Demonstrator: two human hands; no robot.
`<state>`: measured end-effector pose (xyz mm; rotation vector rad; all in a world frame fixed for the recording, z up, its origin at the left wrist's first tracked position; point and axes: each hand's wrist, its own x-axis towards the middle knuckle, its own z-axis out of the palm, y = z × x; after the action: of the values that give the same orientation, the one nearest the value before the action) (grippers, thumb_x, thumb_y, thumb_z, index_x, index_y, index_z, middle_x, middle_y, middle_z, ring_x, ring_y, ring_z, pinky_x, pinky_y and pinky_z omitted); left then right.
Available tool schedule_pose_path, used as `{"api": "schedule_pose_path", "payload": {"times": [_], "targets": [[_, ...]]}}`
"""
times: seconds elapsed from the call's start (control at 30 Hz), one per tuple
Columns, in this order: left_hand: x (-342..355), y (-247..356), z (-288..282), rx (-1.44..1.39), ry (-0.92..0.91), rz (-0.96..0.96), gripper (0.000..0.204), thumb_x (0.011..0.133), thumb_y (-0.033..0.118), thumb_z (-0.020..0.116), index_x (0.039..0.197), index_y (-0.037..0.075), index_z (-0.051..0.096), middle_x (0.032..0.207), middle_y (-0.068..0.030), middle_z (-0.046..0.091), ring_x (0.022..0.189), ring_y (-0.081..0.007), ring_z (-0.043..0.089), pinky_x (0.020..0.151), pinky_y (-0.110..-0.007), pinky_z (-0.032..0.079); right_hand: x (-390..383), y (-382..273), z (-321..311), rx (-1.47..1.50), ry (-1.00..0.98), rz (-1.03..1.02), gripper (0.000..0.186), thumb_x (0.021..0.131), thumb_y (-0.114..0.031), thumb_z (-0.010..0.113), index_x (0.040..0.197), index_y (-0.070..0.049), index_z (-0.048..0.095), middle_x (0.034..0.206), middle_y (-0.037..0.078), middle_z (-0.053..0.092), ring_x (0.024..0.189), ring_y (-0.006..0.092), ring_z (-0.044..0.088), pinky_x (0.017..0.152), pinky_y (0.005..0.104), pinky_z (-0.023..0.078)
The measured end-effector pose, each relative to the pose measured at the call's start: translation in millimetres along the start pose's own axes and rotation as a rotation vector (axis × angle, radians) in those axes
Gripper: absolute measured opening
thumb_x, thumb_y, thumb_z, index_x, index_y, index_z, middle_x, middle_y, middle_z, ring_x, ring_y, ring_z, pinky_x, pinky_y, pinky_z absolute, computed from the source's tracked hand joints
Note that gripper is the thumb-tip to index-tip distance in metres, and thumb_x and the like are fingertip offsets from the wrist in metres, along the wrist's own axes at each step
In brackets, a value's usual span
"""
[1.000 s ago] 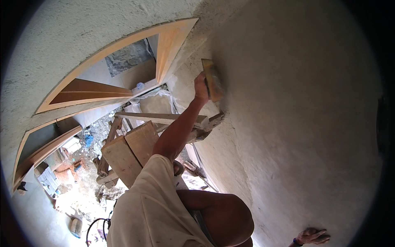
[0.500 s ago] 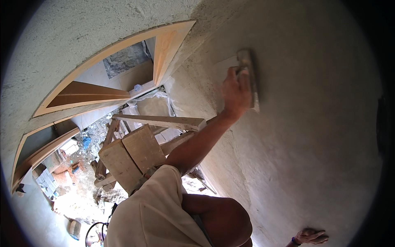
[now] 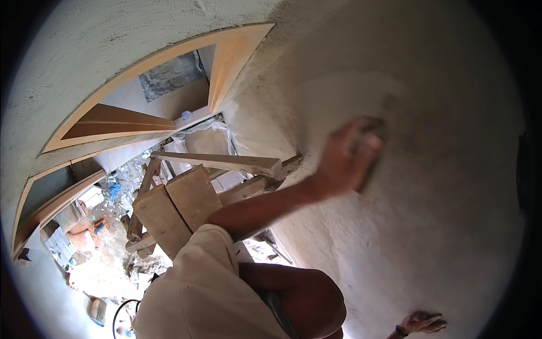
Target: The person smooths wet plaster onto a wall using a hand float, repeatedly dipping a trowel into a bucket to transfer plaster to the float and then spreading it across the wall surface.
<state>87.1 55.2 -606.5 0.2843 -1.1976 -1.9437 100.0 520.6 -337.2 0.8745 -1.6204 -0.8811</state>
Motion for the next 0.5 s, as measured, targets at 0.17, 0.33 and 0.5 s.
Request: {"api": "schedule_pose_path", "payload": {"times": [0.17, 0.33, 0.5], "targets": [[-9, -137, -118, 0.147, 0.530, -0.241, 0.042, 0.104, 0.036, 0.044, 0.087, 0.000, 0.057, 0.067, 0.0001, 0.046, 0.069, -0.0106, 0.041, 0.063, -0.030, 0.039, 0, -5, 1, -0.016, 0.017, 0.009, 0.060, 0.104, -0.045, 0.022, 0.146, -0.006, 0.041, 0.152, 0.026, 0.031, 0.141, 0.0437, 0.028, 0.113, 0.0559, 0.022], [-8, -233, -162, 0.256, 0.577, -0.316, 0.042, 0.104, 0.035, 0.044, 0.082, 0.000, 0.053, 0.066, -0.0003, 0.040, 0.068, -0.0126, 0.035, 0.061, -0.034, 0.036, -4, -6, 5, -0.011, 0.004, 0.057, 0.060, 0.105, -0.044, 0.022, 0.146, -0.006, 0.041, 0.152, 0.026, 0.031, 0.141, 0.0440, 0.028, 0.112, 0.0576, 0.023], [20, -222, -129, 0.220, 0.553, -0.253, 0.043, 0.104, 0.035, 0.044, 0.082, -0.001, 0.052, 0.066, -0.0045, 0.040, 0.067, -0.0148, 0.036, 0.061, -0.036, 0.037, -15, 7, 7, 0.001, -0.006, 0.040, 0.059, 0.104, -0.044, 0.024, 0.147, -0.006, 0.039, 0.152, 0.026, 0.031, 0.141, 0.0443, 0.027, 0.112, 0.0594, 0.021]]}}
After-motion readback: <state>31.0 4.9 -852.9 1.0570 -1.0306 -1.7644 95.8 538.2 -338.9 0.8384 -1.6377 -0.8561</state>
